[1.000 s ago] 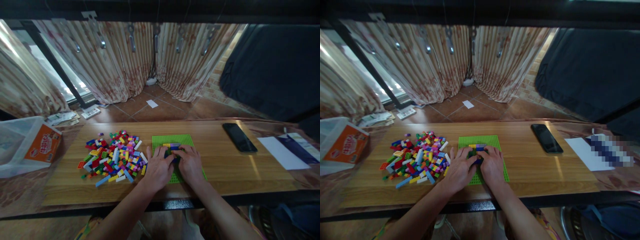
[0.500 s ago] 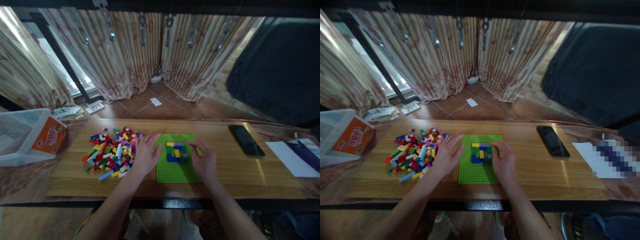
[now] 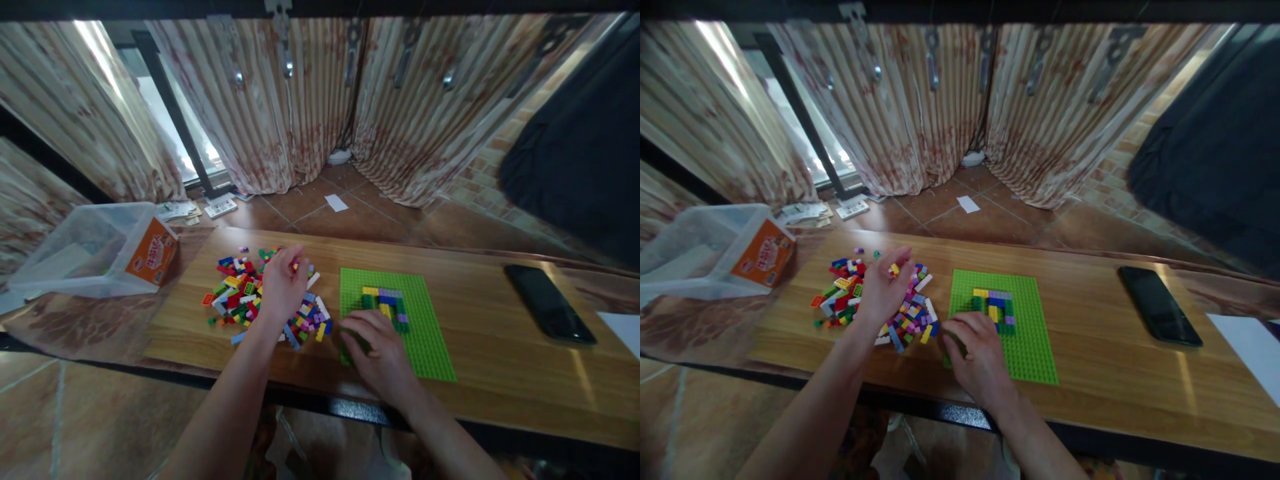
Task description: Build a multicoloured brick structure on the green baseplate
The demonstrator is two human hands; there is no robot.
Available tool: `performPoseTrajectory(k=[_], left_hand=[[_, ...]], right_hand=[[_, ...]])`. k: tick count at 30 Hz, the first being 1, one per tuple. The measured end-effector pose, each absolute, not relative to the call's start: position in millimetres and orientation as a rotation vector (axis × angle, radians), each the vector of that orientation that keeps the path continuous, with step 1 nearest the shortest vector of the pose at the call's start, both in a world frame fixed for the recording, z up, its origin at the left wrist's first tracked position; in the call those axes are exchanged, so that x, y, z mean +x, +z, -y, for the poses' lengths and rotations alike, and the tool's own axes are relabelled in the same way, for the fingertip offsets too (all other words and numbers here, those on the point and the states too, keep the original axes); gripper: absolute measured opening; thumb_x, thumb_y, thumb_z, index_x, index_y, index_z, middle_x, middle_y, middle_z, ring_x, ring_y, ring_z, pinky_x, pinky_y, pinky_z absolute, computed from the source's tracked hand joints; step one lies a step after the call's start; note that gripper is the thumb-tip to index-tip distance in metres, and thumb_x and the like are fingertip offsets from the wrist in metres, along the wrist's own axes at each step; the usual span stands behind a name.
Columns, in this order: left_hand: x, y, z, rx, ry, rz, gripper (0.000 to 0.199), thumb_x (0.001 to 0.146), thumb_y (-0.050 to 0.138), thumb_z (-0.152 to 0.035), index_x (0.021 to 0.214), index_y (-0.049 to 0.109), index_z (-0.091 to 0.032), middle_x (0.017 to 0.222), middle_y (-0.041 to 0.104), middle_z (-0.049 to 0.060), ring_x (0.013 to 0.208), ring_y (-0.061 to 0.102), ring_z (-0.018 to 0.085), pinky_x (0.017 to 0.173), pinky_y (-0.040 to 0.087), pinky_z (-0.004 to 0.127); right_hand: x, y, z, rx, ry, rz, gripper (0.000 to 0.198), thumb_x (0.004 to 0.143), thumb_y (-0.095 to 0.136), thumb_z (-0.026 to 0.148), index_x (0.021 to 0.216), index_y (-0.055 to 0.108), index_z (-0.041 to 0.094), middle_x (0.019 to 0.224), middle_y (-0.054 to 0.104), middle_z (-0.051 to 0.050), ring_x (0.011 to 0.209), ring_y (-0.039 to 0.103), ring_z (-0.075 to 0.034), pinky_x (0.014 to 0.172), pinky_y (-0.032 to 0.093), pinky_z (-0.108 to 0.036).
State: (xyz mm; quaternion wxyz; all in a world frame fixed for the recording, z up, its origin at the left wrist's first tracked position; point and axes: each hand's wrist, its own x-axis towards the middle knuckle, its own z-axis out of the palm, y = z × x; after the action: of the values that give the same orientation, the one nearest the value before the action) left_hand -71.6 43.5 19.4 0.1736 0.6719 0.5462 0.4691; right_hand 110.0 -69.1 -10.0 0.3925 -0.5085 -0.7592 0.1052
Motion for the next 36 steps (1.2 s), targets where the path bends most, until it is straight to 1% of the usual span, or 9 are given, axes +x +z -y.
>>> performPoseTrajectory(k=[5,13,18,20,22,26,29,33,36], left_hand=[[-86.9,21.0,-49.3,1.728,1.438,-1.575,0.025,0.083,0.057,-0.022,0.104,0.068,-0.016,0.099,0.072,0.007,0.093,0.067,0.019,0.090,0.052,0.034],[-95.6,29.0,-50.3,1.590,1.492,-1.625,0.022,0.080,0.059,-0.019,0.098,0.070,-0.015,0.094,0.073,0.005,0.087,0.067,0.017,0.088,0.052,0.031],[-102.6,27.0,-51.7,1.583,1.482,-1.643,0.023,0.080,0.059,-0.020,0.100,0.070,-0.014,0.095,0.073,0.006,0.088,0.067,0.017,0.087,0.052,0.031],[-106.1,26.8,-50.0,1.689,1.375,-1.611,0.023,0.080,0.057,-0.018,0.099,0.071,-0.015,0.096,0.073,0.006,0.090,0.067,0.018,0.089,0.052,0.033],[-108.3,27.5,-46.2,1.909,1.195,-1.499,0.023,0.079,0.057,-0.015,0.097,0.072,-0.018,0.101,0.072,0.006,0.097,0.065,0.019,0.095,0.050,0.036],[-105.5,30.0,-34.5,2.307,0.783,-1.312,0.027,0.074,0.061,-0.013,0.093,0.074,-0.025,0.120,0.065,0.005,0.118,0.055,0.025,0.107,0.039,0.048],[-100.0,29.9,-27.3,2.415,0.610,-1.326,0.030,0.072,0.059,-0.010,0.092,0.075,-0.027,0.127,0.061,0.005,0.125,0.049,0.028,0.107,0.035,0.053],[-95.1,26.5,-24.3,2.508,0.441,-1.402,0.034,0.070,0.055,-0.006,0.088,0.074,-0.027,0.131,0.059,0.007,0.128,0.044,0.032,0.105,0.030,0.063],[-93.3,24.1,-25.1,2.547,0.391,-1.413,0.031,0.069,0.056,-0.008,0.087,0.074,-0.026,0.132,0.058,0.008,0.129,0.043,0.034,0.103,0.029,0.066]], right_hand=[[92.2,-13.7,71.5,-1.230,0.292,2.018,0.020,0.085,0.064,0.019,0.105,0.065,0.023,0.103,0.067,-0.006,0.095,0.058,-0.021,0.083,0.049,-0.039],[75.5,-14.9,68.0,-1.368,0.267,2.069,0.029,0.085,0.065,0.024,0.114,0.064,0.020,0.120,0.060,-0.011,0.109,0.052,-0.026,0.091,0.047,-0.045],[76.5,-20.6,66.6,-1.388,0.237,2.073,0.028,0.086,0.059,0.019,0.113,0.065,0.024,0.120,0.059,-0.010,0.110,0.053,-0.026,0.091,0.047,-0.046],[78.4,-22.0,65.3,-1.399,0.221,2.051,0.027,0.087,0.057,0.016,0.111,0.066,0.025,0.119,0.060,-0.009,0.109,0.054,-0.026,0.091,0.047,-0.047],[80.6,-22.7,63.9,-1.410,0.216,2.024,0.027,0.087,0.055,0.015,0.110,0.066,0.025,0.119,0.060,-0.009,0.108,0.054,-0.026,0.091,0.047,-0.047],[83.1,-23.1,62.2,-1.424,0.225,1.977,0.025,0.089,0.053,0.016,0.107,0.067,0.024,0.117,0.062,-0.009,0.106,0.055,-0.025,0.090,0.048,-0.047],[82.7,-21.6,63.7,-1.421,0.216,1.969,0.024,0.088,0.054,0.016,0.107,0.066,0.024,0.116,0.062,-0.009,0.106,0.055,-0.025,0.090,0.048,-0.047],[81.6,-17.4,67.3,-1.442,0.215,1.969,0.024,0.086,0.056,0.013,0.106,0.066,0.023,0.115,0.063,-0.008,0.105,0.055,-0.025,0.090,0.047,-0.045],[81.8,-14.8,69.1,-1.434,0.222,1.962,0.025,0.086,0.056,0.012,0.107,0.065,0.022,0.114,0.064,-0.008,0.105,0.055,-0.024,0.090,0.047,-0.044]])
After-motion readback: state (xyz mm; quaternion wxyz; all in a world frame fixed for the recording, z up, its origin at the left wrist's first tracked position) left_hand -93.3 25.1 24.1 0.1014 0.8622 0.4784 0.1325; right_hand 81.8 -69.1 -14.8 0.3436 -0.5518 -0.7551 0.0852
